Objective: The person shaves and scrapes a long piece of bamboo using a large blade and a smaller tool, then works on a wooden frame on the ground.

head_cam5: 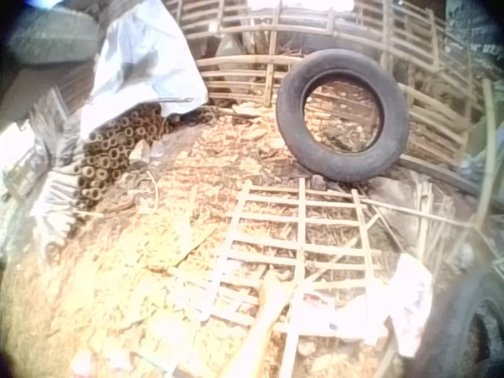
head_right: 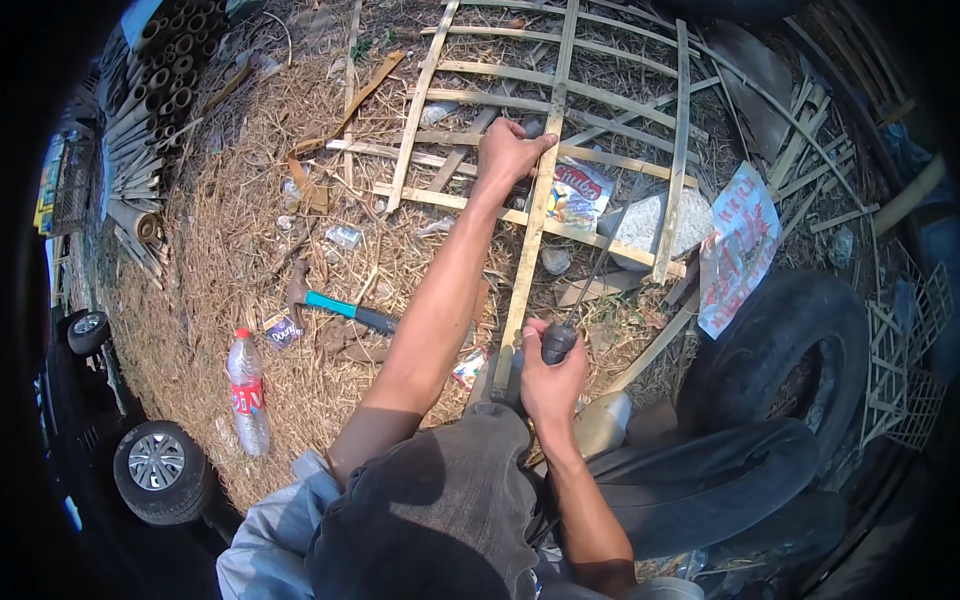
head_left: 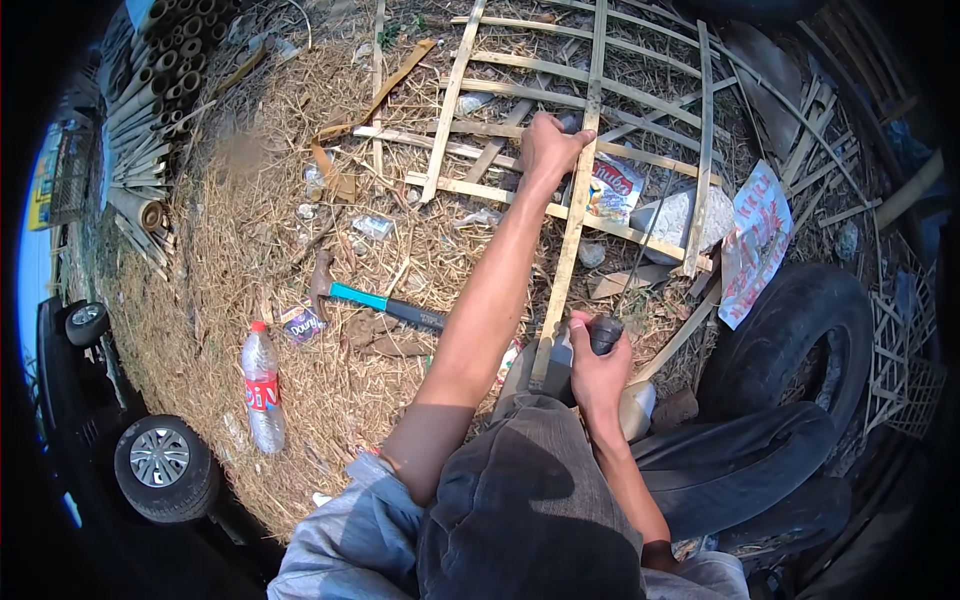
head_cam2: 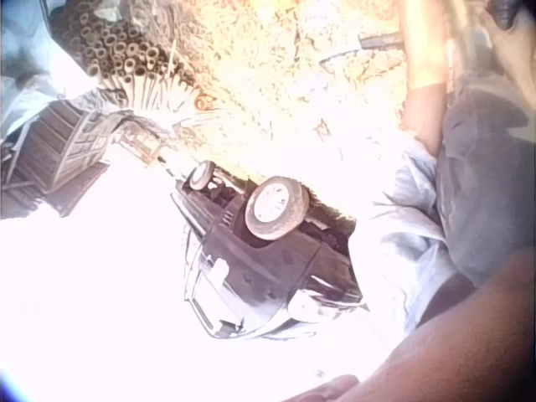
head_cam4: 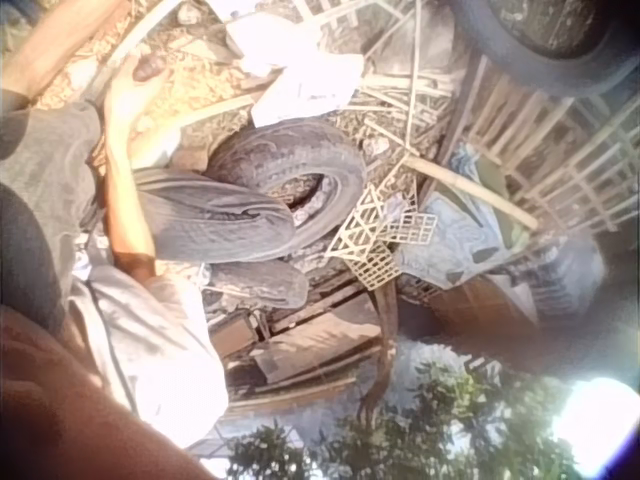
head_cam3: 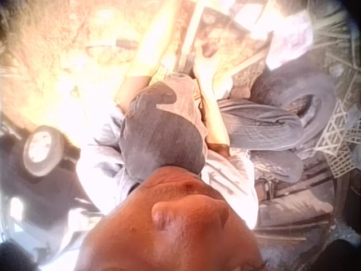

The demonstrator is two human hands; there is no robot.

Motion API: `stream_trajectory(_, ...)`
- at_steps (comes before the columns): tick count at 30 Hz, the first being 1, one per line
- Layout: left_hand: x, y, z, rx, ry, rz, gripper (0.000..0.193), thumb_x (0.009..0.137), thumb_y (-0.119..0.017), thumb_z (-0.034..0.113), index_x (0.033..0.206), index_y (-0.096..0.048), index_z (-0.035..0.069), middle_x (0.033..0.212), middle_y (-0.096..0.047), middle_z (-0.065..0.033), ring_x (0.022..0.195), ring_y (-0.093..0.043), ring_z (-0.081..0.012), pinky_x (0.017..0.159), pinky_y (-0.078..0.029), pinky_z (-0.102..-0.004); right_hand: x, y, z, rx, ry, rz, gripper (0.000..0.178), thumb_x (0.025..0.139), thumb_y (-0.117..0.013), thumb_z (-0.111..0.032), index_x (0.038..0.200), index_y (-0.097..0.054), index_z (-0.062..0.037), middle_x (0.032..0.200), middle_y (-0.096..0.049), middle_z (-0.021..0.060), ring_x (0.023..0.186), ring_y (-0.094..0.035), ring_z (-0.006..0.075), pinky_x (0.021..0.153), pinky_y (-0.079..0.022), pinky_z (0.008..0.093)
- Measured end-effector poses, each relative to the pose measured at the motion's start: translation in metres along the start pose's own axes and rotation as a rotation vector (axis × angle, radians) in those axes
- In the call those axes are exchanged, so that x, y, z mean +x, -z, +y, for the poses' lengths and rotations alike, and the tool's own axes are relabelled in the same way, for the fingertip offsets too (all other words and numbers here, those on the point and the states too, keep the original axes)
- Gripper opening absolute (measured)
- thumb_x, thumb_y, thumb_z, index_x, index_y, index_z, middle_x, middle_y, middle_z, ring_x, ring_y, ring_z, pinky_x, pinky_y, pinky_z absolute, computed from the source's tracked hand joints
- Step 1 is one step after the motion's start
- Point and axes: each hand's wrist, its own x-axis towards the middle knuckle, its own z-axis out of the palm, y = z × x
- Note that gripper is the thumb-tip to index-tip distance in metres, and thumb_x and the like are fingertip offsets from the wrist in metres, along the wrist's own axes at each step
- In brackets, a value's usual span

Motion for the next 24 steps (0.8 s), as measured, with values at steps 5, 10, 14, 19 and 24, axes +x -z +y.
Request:
stream_trajectory(5, -0.024, 0.012, 0.019, 0.166, -0.009, 0.055, 0.048, 0.075, -0.082, 0.041, 0.085, -0.062, -0.002, 0.072, -0.069, -0.0175, 0.07, -0.071, -0.0299, 0.066, -0.054, -0.0408, -0.005, -0.013, 0.016, -0.041, 0.005, 0.02, 0.017, 0.088, -0.072, -0.017, 0.094, -0.069, -0.0009, 0.075, -0.062, -0.0003, 0.066, -0.052, 0.007, 0.062, -0.043, 0.0246)
stream_trajectory(10, -0.054, 0.033, 0.015, 0.212, 0.031, -0.12, 0.055, 0.079, -0.073, 0.054, 0.089, -0.073, -0.001, 0.083, -0.071, -0.0225, 0.083, -0.07, -0.0353, 0.075, -0.053, -0.0417, -0.007, -0.012, 0.009, -0.173, 0.012, -0.037, 0.018, 0.087, -0.071, -0.015, 0.096, -0.065, 0.0005, 0.08, -0.07, 0.0091, 0.071, -0.064, 0.0151, 0.069, -0.051, 0.0318)
stream_trajectory(14, -0.069, 0.035, 0.01, 0.333, -0.018, -0.423, 0.05, 0.079, -0.074, 0.053, 0.093, -0.076, 0.004, 0.076, -0.071, -0.0174, 0.074, -0.071, -0.0302, 0.072, -0.053, -0.0397, -0.001, -0.009, 0.015, -0.159, 0.015, -0.031, 0.02, 0.087, -0.072, -0.018, 0.093, -0.065, 0.0, 0.077, -0.066, 0.0059, 0.068, -0.059, 0.0135, 0.067, -0.048, 0.0307)
stream_trajectory(19, -0.071, 0.046, 0.011, 0.296, -0.001, -0.411, 0.049, 0.078, -0.076, 0.051, 0.089, -0.076, 0.003, 0.065, -0.067, -0.0119, 0.06, -0.066, -0.0199, 0.064, -0.049, -0.0343, -0.004, -0.013, 0.014, -0.113, 0.017, -0.046, 0.022, 0.087, -0.073, -0.021, 0.092, -0.066, 0.0, 0.078, -0.065, 0.0038, 0.068, -0.056, 0.0119, 0.067, -0.047, 0.029)
stream_trajectory(24, -0.075, 0.046, 0.009, 0.265, -0.027, -0.393, 0.05, 0.08, -0.075, 0.052, 0.095, -0.077, 0.003, 0.067, -0.068, -0.016, 0.065, -0.068, -0.0241, 0.068, -0.051, -0.039, -0.005, -0.012, 0.019, -0.118, 0.043, -0.055, 0.023, 0.088, -0.072, -0.02, 0.093, -0.062, 0.0005, 0.08, -0.066, 0.0063, 0.066, -0.058, 0.0116, 0.064, -0.048, 0.0274)
